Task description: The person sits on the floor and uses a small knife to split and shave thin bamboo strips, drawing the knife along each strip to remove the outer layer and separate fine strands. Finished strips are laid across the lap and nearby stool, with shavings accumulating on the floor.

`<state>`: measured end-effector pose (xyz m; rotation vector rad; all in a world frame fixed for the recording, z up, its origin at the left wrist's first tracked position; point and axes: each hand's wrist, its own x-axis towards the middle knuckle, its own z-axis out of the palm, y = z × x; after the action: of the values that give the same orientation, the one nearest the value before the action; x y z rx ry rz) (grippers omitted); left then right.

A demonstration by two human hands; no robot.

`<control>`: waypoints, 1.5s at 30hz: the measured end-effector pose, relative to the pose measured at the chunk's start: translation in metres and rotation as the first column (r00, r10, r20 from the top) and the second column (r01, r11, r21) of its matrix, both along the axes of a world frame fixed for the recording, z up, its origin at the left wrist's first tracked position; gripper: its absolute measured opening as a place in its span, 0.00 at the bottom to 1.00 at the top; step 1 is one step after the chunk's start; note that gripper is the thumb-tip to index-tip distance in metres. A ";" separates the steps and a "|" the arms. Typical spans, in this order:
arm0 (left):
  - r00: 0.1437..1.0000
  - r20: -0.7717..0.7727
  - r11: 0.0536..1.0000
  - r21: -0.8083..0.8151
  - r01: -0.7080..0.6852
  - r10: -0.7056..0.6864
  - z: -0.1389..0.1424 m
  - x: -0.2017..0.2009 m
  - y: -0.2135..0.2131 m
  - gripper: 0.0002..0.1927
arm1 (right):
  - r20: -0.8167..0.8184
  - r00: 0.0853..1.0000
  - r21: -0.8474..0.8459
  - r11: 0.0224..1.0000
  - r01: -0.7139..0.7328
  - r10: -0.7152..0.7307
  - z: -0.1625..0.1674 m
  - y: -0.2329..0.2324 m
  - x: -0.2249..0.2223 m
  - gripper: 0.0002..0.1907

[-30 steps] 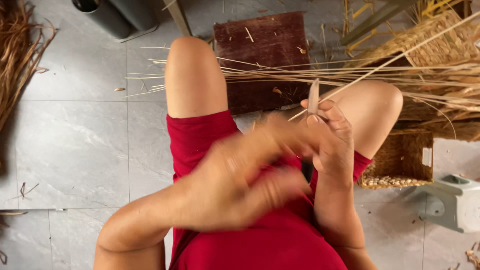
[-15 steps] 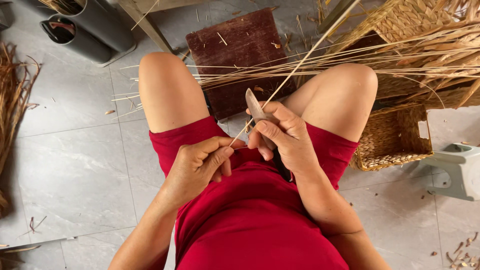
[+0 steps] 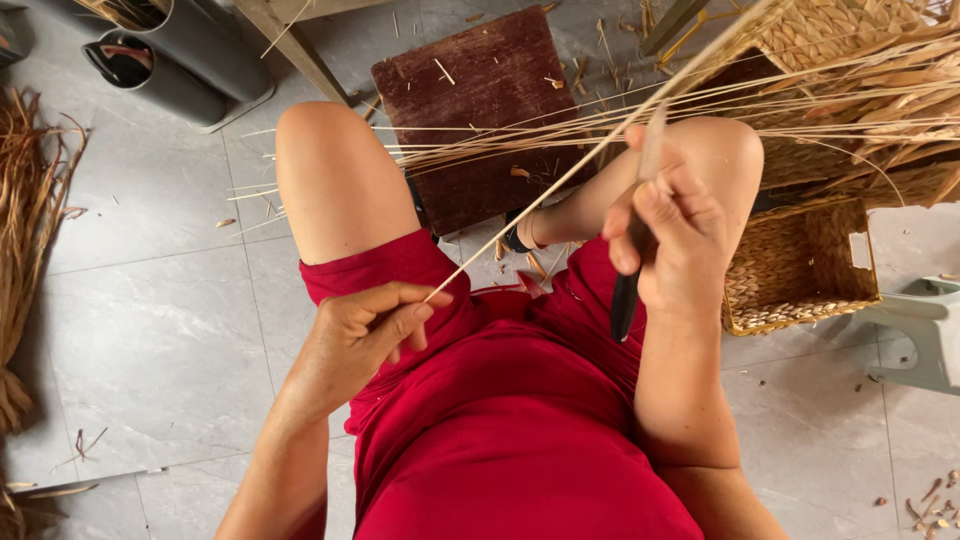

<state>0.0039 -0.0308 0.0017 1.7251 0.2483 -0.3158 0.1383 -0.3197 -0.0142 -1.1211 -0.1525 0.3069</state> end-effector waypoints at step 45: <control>0.917 0.395 0.947 0.269 -0.177 0.059 0.013 0.006 -0.024 0.09 | -0.036 0.976 -0.145 0.966 -0.216 0.213 -0.003 0.037 -0.032 0.14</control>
<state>0.0101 -0.0548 0.0147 2.0203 0.1165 0.1637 0.1063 -0.2824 -0.0169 -1.2504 -0.2375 0.5296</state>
